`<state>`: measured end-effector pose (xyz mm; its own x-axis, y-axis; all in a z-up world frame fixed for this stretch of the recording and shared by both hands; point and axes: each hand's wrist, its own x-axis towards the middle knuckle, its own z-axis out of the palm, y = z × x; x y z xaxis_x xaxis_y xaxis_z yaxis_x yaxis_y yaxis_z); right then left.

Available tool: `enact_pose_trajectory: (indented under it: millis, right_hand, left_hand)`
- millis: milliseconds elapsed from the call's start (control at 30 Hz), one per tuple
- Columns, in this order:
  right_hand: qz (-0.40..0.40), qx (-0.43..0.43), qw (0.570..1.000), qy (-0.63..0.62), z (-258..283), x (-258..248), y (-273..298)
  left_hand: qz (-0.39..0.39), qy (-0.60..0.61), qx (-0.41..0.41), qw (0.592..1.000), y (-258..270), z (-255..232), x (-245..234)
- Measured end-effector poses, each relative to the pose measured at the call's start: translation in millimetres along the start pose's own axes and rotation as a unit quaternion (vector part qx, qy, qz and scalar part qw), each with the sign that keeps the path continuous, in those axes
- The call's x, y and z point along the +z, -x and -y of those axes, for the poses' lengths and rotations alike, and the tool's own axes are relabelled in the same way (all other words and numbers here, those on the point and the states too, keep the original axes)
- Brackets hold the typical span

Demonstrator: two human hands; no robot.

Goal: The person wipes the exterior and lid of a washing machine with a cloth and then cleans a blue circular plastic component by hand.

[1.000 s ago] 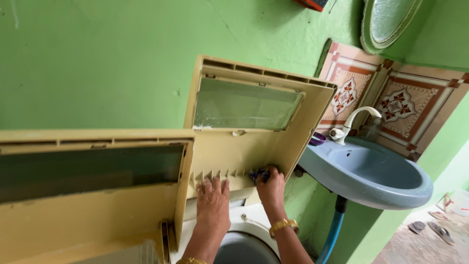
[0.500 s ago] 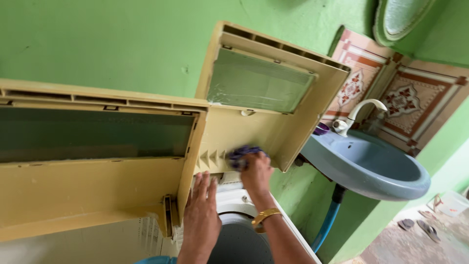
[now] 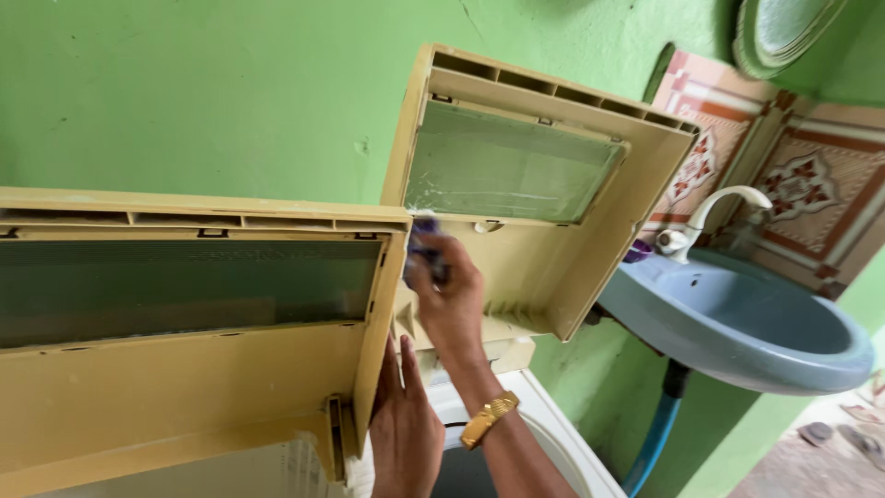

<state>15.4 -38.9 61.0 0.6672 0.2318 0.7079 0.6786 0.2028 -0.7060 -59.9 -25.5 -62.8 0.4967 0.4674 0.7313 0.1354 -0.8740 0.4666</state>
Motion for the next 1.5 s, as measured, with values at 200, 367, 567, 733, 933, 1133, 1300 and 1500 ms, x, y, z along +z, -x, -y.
enact_pose_trajectory:
  millis: [200, 367, 567, 733, 933, 1133, 1300, 1500]
  right_hand:
    - [0.084, -0.227, 0.959, 0.149, 6, 5, 10]
    - [-0.101, -0.231, 0.937, 0.24, -33, -37, -27]
    - [-0.286, -0.079, 0.932, 0.209, -58, -87, -47]
    - [-0.022, -0.23, 0.952, 0.199, -59, -33, -19]
    - [0.233, -0.184, 0.937, 0.183, -26, -14, 27]
    - [0.181, -0.208, 0.91, 0.31, -72, -52, 38]
    - [-0.038, -0.126, 0.891, 0.434, -125, -131, 35]
    - [0.021, -0.228, 0.893, 0.389, -123, -88, 64]
  left_hand:
    - [-0.02, 0.017, 0.047, 0.999, 3, 9, 15]
    - [0.072, -0.08, 0.033, 0.994, -8, 19, 36]
    - [0.058, -0.02, 0.02, 0.998, -12, 22, 39]
    - [-0.025, 0.1, -0.057, 0.993, -8, 3, 18]
    - [-0.043, 0.169, -0.067, 0.982, -10, -8, 0]
    - [-0.026, 0.134, -0.05, 0.989, -6, -8, -2]
    - [0.006, 0.061, -0.017, 0.998, -1, -4, 1]
    - [-0.015, 0.071, -0.006, 0.997, 3, -15, 4]
